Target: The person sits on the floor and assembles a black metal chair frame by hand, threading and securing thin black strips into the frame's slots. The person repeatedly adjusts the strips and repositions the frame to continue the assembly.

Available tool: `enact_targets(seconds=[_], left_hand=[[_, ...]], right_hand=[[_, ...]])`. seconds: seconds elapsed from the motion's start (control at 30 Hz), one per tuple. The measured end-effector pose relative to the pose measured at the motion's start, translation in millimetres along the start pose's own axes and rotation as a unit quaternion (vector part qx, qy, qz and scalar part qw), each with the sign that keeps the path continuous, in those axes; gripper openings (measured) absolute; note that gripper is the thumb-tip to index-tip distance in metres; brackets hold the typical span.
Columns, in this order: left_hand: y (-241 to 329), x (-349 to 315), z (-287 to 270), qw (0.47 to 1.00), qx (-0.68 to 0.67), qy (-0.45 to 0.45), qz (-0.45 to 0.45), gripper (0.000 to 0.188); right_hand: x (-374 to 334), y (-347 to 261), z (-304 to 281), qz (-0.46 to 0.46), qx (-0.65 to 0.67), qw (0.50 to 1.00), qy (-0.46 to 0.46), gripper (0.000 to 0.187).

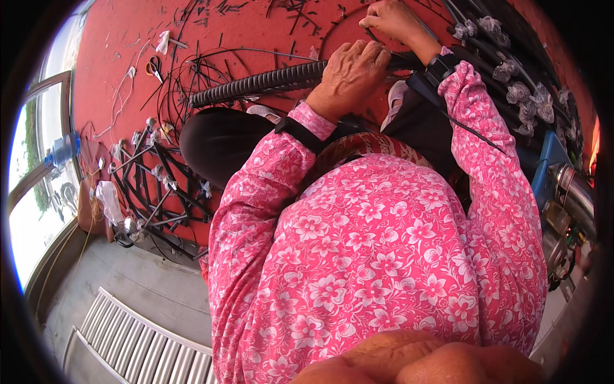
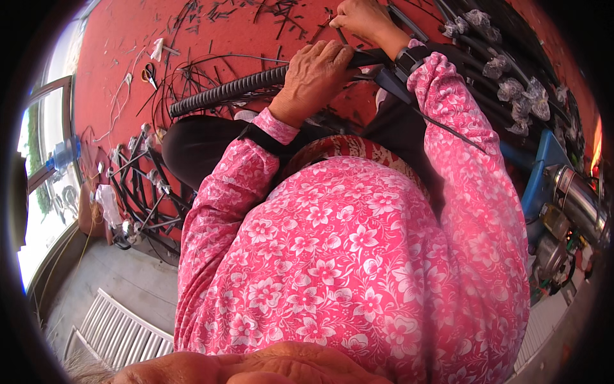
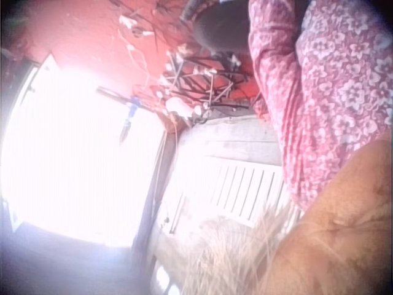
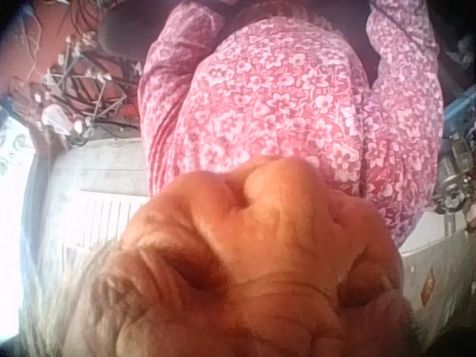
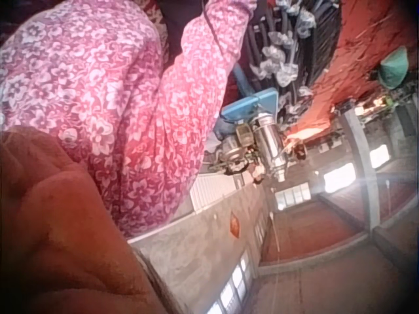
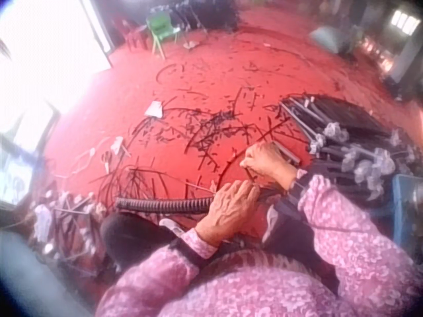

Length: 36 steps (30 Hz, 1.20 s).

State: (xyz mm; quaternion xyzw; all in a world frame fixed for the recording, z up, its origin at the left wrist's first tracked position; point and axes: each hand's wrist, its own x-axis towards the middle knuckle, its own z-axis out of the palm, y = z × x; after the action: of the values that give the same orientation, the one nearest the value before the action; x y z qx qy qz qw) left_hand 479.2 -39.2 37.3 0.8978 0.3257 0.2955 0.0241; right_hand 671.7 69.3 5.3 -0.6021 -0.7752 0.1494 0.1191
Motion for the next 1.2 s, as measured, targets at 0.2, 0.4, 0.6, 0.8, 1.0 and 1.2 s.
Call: enact_targets(seconds=[0.2,0.4,0.6,0.8,1.0,1.2], left_hand=[[2.8,9.7,-0.2,1.000,0.009,-0.021,-0.012,0.024],[-12.6,22.5,3.9,0.995,-0.060,-0.035,-0.076,0.029],[-69.9,47.4,-22.3,0.988,-0.010,-0.027,-0.154,0.038],[-126.9,38.9,-72.5,0.983,-0.048,0.032,-0.173,0.039],[-188.4,17.8,-103.2,0.967,0.014,0.099,-0.234,0.039],[-287.1,-45.9,-163.7,0.908,0.006,0.182,-0.376,0.041]], right_hand=[[1.3,-1.5,-4.5,-0.013,0.147,0.988,0.042,0.026],[-30.0,-11.5,-65.9,0.169,0.667,0.721,-0.077,0.031],[-101.1,-41.7,-114.4,0.098,0.711,0.685,-0.120,0.066],[-142.4,-78.2,-101.8,0.179,0.596,0.760,-0.189,0.048],[-168.3,-66.9,-78.2,0.169,0.470,0.791,-0.355,0.023],[-279.8,2.0,-85.7,0.335,0.295,0.841,-0.306,0.029]])
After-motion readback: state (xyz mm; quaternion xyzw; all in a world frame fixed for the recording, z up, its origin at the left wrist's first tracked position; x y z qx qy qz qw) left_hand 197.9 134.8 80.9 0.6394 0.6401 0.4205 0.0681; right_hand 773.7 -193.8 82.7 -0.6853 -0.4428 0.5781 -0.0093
